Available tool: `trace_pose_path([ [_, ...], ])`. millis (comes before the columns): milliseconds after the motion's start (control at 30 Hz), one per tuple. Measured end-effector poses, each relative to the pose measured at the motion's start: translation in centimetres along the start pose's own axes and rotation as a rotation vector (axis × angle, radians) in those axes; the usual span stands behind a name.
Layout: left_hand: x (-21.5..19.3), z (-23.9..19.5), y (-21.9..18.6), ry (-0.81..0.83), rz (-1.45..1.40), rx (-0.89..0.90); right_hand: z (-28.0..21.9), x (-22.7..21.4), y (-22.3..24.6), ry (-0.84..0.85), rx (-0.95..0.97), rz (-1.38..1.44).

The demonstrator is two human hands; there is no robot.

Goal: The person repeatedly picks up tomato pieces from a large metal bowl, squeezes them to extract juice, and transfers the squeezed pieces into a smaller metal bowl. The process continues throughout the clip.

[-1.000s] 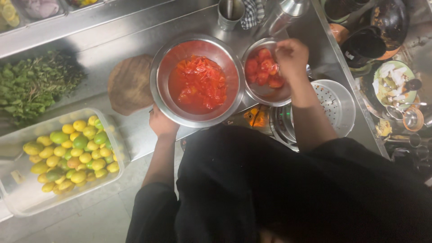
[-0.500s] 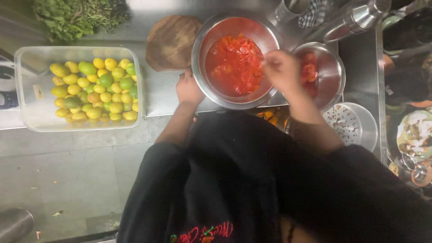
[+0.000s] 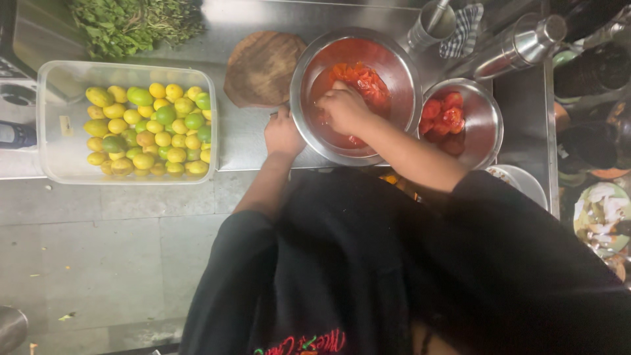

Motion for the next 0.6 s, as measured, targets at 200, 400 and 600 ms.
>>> trace_pose_path([
  [200, 0.0, -0.1, 0.1, -0.033, -0.014, 0.012, -1.2, 0.1, -1.4, 0.045, 0.007, -0.058],
  [400, 0.0, 0.0, 0.0, -0.024, 0.002, 0.013, -2.3, -0.1, 0.0, 0.022, -0.061, -0.138],
  [600, 0.2, -0.1, 0.2, -0.031, -0.008, 0.019, -3.7, -0.2, -0.6, -0.089, -0.060, 0.049],
])
Point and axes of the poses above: each hand's wrist, its own z-axis towards the middle knuckle, its own x-axis out of the palm, y = z × x, the point moved 1 cm from there along z, towards the middle knuckle, and after that the axes turned 4 degrees about -x, right-handed, at the moved point
